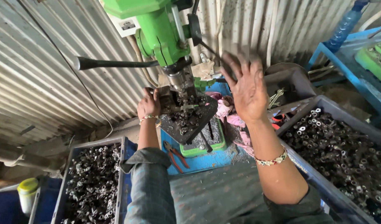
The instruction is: The person sits at a bench drill press, picks small cylindrical metal parts from a tray, and positions each one under the drill bit. They operate the drill press handle to drill each part, then place the finished part into a nearby collection tray, repeating the cycle.
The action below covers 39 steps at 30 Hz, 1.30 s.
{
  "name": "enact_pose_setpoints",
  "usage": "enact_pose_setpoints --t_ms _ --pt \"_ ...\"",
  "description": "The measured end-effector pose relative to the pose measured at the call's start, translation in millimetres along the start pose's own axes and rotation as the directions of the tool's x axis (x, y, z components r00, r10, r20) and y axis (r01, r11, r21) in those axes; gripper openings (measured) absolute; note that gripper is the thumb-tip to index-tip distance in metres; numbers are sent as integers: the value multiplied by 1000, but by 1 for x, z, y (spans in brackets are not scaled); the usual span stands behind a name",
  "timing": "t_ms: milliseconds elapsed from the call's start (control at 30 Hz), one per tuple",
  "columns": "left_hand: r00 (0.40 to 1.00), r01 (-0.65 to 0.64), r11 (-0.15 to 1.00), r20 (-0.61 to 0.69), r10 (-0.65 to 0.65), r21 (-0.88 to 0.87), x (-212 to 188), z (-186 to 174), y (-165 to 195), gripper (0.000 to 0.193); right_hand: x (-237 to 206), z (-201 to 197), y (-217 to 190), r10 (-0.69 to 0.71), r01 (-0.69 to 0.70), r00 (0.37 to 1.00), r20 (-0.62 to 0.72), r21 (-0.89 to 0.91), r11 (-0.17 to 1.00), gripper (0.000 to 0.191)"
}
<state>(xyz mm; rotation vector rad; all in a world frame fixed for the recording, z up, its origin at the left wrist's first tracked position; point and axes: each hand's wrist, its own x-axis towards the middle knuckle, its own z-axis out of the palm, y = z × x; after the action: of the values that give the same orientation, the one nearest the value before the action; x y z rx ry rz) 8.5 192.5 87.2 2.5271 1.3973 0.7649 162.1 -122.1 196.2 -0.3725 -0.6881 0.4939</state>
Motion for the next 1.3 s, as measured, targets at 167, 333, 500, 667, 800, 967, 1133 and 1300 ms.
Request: enact_pose_setpoints --t_ms 167,333,500,667,800,967,1133,1300 --pt "947 236 965 195 -255 116 -35 -13 9 71 -17 -39 61 170 -278 951 -260 -469 838 34" --pt "928 240 950 241 -285 199 -70 -14 8 74 -14 -63 153 365 -477 879 -308 -579 661 35" --pt "937 224 969 250 -243 102 -67 2 -5 69 1 -58 178 24 9 1000 9 -1000 -18 22" --pt "958 177 979 211 -196 105 -64 7 -15 65 11 -63 174 54 201 978 200 -980 -10 22" --pt "954 140 978 243 -176 155 -70 2 -17 67 11 -71 168 195 263 944 265 -964 36 16" --pt "953 128 972 247 -176 198 -70 1 -17 72 -20 -94 133 498 -433 867 -21 -526 732 31" --pt "940 152 966 272 -207 210 -67 3 -17 72 -36 -120 100 508 -506 861 -25 51 861 37" --pt "912 226 938 281 -298 262 -57 4 1 60 -18 -115 127 407 -435 899 -161 -426 793 24"
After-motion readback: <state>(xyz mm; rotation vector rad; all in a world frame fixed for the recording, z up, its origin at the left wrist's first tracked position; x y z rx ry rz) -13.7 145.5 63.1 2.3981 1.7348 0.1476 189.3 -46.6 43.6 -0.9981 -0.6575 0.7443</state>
